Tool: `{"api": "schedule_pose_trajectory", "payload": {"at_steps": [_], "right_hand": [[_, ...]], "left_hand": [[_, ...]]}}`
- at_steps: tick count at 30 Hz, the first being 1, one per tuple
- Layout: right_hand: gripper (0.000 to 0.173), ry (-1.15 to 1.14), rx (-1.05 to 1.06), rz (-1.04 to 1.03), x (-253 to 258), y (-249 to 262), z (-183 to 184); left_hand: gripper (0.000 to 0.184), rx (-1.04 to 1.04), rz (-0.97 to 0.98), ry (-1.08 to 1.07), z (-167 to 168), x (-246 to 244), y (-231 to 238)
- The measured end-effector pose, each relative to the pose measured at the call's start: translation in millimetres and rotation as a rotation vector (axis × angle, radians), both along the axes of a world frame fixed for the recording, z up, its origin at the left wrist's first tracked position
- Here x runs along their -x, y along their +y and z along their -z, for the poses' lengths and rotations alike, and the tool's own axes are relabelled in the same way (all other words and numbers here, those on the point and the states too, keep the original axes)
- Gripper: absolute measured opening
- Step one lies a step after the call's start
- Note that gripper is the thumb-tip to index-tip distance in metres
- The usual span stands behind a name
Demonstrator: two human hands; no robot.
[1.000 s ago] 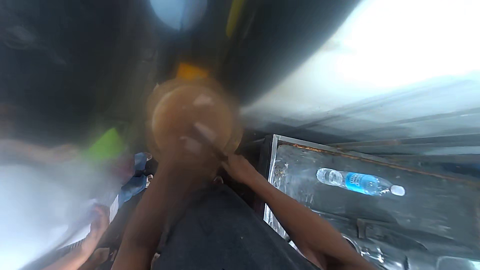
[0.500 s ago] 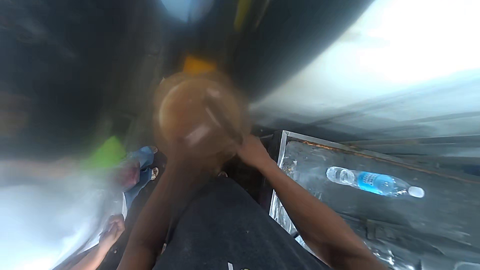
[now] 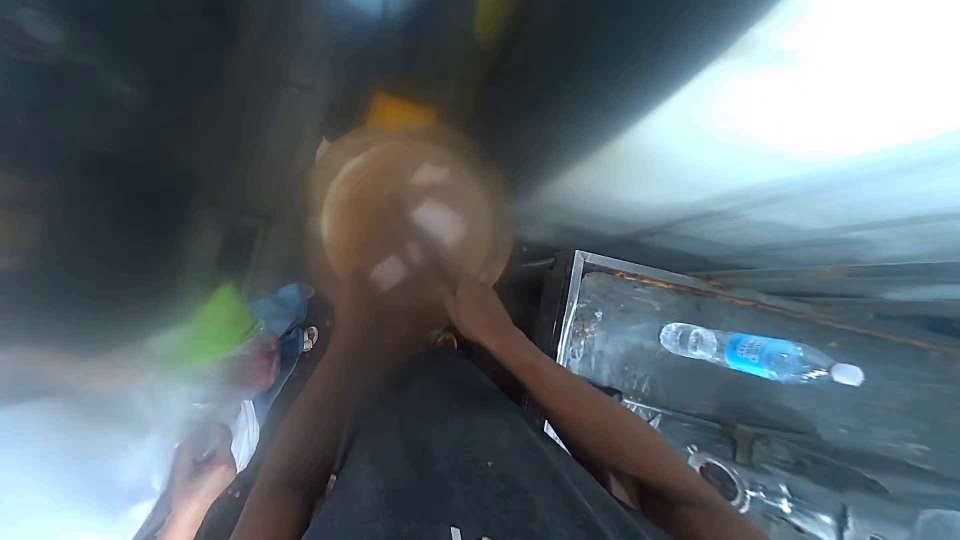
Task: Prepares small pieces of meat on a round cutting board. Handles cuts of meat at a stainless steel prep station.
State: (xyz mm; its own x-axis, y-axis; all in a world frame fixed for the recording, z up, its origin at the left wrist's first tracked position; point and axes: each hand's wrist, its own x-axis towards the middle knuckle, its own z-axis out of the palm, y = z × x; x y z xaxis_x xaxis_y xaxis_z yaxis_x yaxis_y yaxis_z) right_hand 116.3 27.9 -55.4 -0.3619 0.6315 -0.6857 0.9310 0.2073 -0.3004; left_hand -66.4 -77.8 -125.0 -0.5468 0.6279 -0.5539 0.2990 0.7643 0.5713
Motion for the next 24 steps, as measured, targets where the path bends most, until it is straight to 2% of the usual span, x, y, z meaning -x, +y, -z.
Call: {"api": "schedule_pose_trajectory", "payload": {"at_steps": [2, 4, 6, 9, 12, 15, 17, 19, 20, 21, 23, 24], "right_hand": [[0.046, 0.106, -0.068, 0.033, 5.4, 0.6, -24.4], [0.046, 0.207, -0.089, 0.032, 7.6, -16.1, -28.5], [0.049, 0.146, 0.017, -0.037, 10.8, -31.2, -4.7], [0.045, 0.015, 0.166, -0.070, 7.6, -37.1, 24.2], [0.045, 0.076, 0.133, 0.034, -9.4, -27.0, 8.3], [0.045, 0.206, -0.001, 0.197, -29.6, -9.2, -18.6], [0.042, 0.249, -0.081, 0.285, -45.0, 1.8, -23.1], [0.040, 0.256, -0.125, 0.363, -62.9, 8.3, -16.0], [0.040, 0.252, -0.125, 0.405, -73.0, 7.6, -11.6], [0.039, 0.242, -0.113, 0.442, -83.1, 4.3, -7.7], [0.039, 0.232, -0.077, 0.484, -101.9, -6.9, -1.4], [0.039, 0.226, -0.056, 0.486, -109.7, -14.3, 0.6]], "left_hand": [[0.036, -0.029, -0.009, -0.006, -3.5, -0.5, 3.5], [0.033, -0.027, -0.020, -0.007, 2.1, -1.4, -2.1], [0.032, -0.028, 0.005, 0.063, 14.6, 0.9, -4.4], [0.037, 0.067, 0.124, 0.131, 5.7, -7.7, 2.2], [0.032, 0.098, 0.167, 0.136, -8.4, -19.1, 20.8], [0.034, -0.045, 0.140, 0.092, -16.0, -37.2, 52.2], [0.034, -0.133, 0.178, 0.034, -14.0, -46.5, 72.1], [0.032, -0.115, 0.305, 0.046, -37.4, -46.9, 95.4], [0.031, -0.111, 0.346, 0.135, -51.0, -47.1, 103.7], [0.030, -0.216, 0.333, 0.310, -47.7, -47.8, 110.2], [0.036, 0.030, 0.426, 0.229, -92.7, -39.7, 142.9], [0.039, 0.092, 0.464, 0.184, -103.1, -37.5, 155.6]]}}
